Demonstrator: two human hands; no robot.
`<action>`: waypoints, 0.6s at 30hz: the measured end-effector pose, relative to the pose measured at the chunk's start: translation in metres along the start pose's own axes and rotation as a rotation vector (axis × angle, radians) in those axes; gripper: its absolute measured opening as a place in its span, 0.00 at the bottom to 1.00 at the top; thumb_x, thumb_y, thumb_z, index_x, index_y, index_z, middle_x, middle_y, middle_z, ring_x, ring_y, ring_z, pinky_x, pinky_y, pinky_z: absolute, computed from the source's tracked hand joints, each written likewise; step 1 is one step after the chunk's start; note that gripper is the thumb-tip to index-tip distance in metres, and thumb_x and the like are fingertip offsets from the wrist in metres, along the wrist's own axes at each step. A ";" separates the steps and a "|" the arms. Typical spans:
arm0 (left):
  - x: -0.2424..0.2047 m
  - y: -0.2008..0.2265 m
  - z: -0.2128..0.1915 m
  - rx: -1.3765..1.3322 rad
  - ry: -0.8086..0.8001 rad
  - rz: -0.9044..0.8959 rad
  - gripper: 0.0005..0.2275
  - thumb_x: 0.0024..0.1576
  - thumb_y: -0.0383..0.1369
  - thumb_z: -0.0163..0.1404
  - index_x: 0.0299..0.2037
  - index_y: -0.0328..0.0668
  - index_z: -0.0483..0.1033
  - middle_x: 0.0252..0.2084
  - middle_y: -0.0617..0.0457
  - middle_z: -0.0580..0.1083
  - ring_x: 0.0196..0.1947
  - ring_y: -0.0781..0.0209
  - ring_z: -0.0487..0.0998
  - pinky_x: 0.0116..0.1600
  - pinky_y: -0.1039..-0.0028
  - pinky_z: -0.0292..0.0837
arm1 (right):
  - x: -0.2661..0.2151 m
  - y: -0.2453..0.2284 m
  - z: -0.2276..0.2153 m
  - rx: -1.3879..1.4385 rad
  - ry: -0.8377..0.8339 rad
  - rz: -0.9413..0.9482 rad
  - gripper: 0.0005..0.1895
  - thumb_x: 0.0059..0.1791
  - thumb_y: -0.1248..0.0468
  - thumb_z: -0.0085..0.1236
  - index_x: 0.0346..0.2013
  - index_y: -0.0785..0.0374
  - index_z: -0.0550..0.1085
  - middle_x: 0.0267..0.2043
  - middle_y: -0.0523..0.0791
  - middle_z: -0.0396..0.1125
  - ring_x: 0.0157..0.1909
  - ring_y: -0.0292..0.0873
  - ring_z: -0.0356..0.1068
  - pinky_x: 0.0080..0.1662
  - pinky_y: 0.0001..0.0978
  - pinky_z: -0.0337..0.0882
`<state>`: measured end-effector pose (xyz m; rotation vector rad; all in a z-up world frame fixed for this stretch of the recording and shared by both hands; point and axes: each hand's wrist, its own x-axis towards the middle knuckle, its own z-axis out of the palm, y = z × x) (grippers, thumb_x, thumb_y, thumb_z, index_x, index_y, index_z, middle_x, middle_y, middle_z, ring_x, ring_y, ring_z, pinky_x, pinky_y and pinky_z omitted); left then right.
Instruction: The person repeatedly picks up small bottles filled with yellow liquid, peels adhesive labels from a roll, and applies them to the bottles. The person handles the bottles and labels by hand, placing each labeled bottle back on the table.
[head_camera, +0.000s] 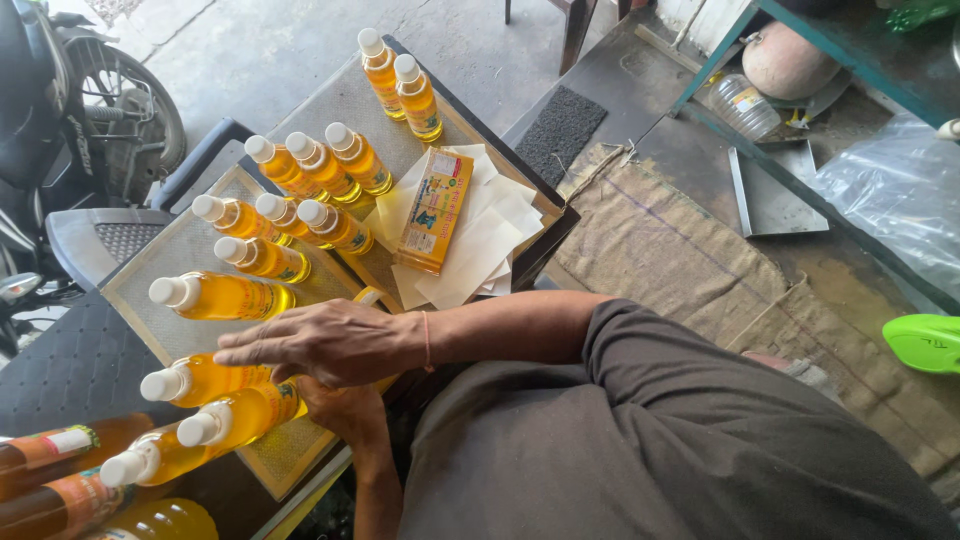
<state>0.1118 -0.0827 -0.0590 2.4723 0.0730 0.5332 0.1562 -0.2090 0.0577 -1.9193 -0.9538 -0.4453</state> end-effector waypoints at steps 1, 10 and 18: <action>-0.008 0.000 -0.008 -0.235 -0.064 -0.045 0.21 0.61 0.26 0.57 0.63 0.29 0.66 0.58 0.37 0.73 0.62 0.47 0.75 0.64 0.60 0.71 | -0.007 -0.004 -0.004 -0.011 0.115 -0.058 0.21 0.52 0.66 0.57 0.61 0.60 0.71 0.65 0.48 0.66 0.57 0.49 0.76 0.58 0.38 0.77; 0.017 0.036 -0.104 -0.133 0.232 0.422 0.22 0.62 0.29 0.55 0.65 0.33 0.69 0.66 0.35 0.69 0.68 0.42 0.68 0.72 0.53 0.65 | -0.094 -0.001 0.005 0.489 -0.256 0.378 0.13 0.51 0.61 0.65 0.46 0.64 0.76 0.43 0.49 0.74 0.45 0.48 0.76 0.46 0.37 0.76; 0.045 0.066 -0.110 -0.212 0.104 0.315 0.14 0.57 0.26 0.65 0.52 0.31 0.80 0.52 0.44 0.78 0.52 0.50 0.80 0.58 0.65 0.76 | -0.092 0.024 0.032 0.355 -0.003 0.355 0.18 0.50 0.62 0.67 0.50 0.64 0.72 0.48 0.49 0.73 0.51 0.48 0.76 0.53 0.36 0.76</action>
